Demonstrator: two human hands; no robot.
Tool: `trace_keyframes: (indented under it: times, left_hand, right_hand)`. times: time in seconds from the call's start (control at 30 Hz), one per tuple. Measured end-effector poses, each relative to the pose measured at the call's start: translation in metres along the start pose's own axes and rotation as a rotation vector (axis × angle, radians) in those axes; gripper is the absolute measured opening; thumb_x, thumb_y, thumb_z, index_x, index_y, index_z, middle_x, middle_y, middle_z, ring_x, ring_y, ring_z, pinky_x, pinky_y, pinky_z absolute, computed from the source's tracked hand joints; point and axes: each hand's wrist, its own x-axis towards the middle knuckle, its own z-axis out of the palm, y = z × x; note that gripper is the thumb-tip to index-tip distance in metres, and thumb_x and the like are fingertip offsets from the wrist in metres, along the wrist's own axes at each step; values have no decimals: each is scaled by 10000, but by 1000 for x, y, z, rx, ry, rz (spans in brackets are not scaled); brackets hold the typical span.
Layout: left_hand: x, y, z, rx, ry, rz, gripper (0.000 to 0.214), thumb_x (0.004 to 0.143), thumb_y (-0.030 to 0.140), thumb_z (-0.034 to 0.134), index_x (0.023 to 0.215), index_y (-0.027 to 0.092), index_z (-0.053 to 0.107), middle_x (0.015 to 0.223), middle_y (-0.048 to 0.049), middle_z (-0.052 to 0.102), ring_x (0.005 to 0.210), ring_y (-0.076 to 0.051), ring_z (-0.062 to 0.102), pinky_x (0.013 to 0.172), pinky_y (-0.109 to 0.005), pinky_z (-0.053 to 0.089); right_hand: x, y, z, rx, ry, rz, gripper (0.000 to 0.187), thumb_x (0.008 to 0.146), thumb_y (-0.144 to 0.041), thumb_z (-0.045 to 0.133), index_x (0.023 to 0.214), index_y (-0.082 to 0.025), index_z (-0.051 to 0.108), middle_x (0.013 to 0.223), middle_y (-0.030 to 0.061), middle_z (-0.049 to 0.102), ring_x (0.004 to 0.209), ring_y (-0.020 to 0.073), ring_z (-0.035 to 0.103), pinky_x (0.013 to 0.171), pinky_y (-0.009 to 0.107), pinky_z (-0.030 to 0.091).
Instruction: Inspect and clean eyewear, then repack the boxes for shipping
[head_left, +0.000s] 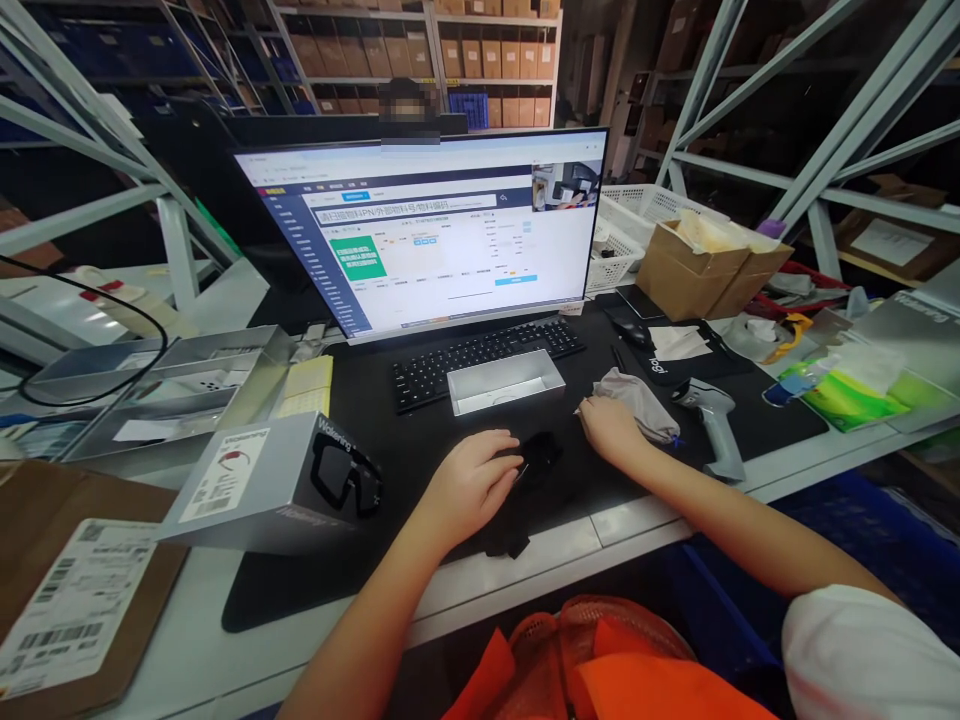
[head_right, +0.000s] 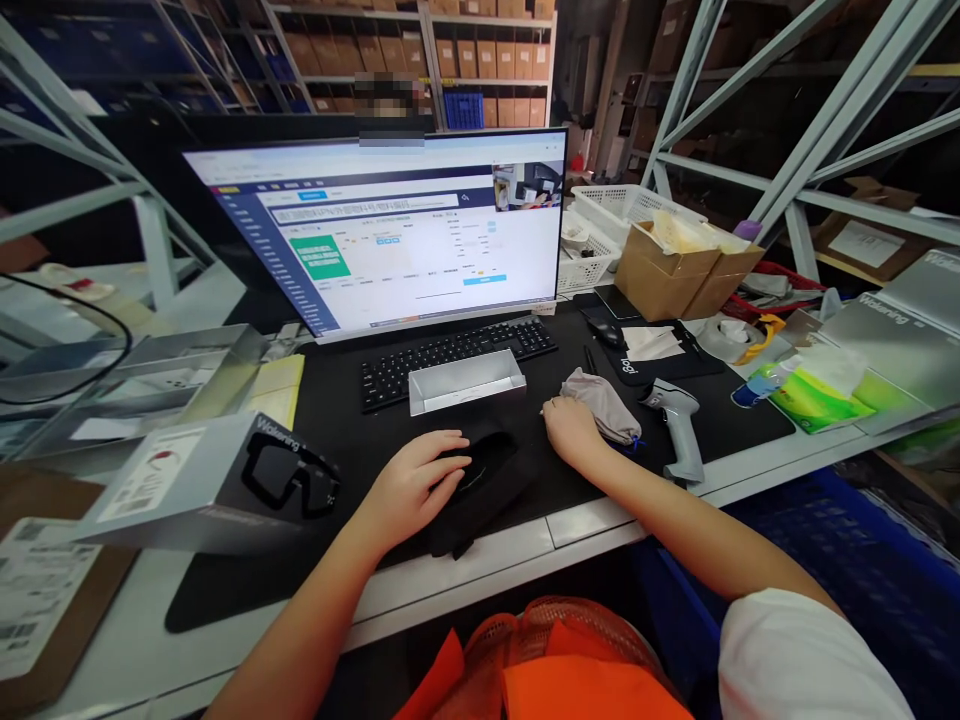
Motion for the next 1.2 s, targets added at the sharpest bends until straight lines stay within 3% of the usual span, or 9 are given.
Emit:
trace_keyframes:
  times: [0.1,0.23,0.33,0.4,0.5,0.6,0.73,1.03,1.2]
  left_hand:
    - [0,7,-10,-15,-147,-115,182,884,272,680,1050,228,740,1372,-106,620,1238,-296,611,1029,-485,548]
    - [-1,16,-17,-53,-276,-229,351,845,330,731,1190,269,705,1510,-87,512,1254,-305,614,1024,-451,553]
    - [-2,19,-16,-70,-308,-277,491,828,357,751,1301,279,642,1564,-81,444,1266,-309,609,1021,-435,557]
    - [-3,19,-14,-65,-310,-278,563,826,374,756,1358,269,603,1574,-96,426,1268,-315,608,1032,-446,547]
    - [-3,16,-10,-45,-309,-242,598,840,401,747,1390,236,581,1570,-126,425,1260,-329,609,1034,-472,537]
    - [-4,14,-9,-52,-302,-189,623,820,454,766,1376,232,597,1567,-130,427,1253,-336,609,1025,-482,535]
    - [-5,15,-8,-79,-308,-154,704,758,511,810,1375,246,600,1572,-139,418,1263,-348,597,1030,-498,526]
    - [-6,11,-7,-159,-288,-167,797,730,525,826,1423,245,550,1571,-144,417,1321,-344,558,1070,-488,507]
    - [-3,7,-9,-168,-300,-231,944,744,532,814,1532,229,391,1613,-159,338,1425,-342,442,1132,-503,451]
  right_hand:
    - [1,2,-6,20,15,7,236,966,-157,464,887,-127,685,905,174,726,843,267,672,756,342,463]
    - [-4,2,-29,93,123,25,286,1022,-274,424,991,-159,684,1011,138,736,936,265,684,823,362,496]
    - [-21,-11,-56,323,347,-99,224,1016,-287,468,1054,-195,669,1059,98,733,1009,246,678,902,380,511]
    - [-36,-28,-72,476,400,-253,179,999,-250,511,1090,-213,661,1076,79,729,1046,230,666,938,385,509]
    - [-54,-53,-84,513,123,-474,212,981,-256,565,1170,-213,649,1156,82,711,1112,231,637,985,402,492]
    - [-62,-64,-86,494,-184,-538,263,944,-291,632,1190,-202,661,1167,94,708,1115,255,633,1022,446,472]
    - [-64,-58,-87,590,-310,-508,233,959,-169,556,1143,-221,690,1160,63,720,1132,218,637,1109,432,418]
    - [-30,-79,-69,749,-237,-474,255,983,-183,502,1064,-225,741,1004,50,757,939,184,706,865,310,551]
    - [-24,-75,-56,892,24,-474,191,976,-264,553,1067,-216,715,1011,59,753,913,179,708,842,309,561]
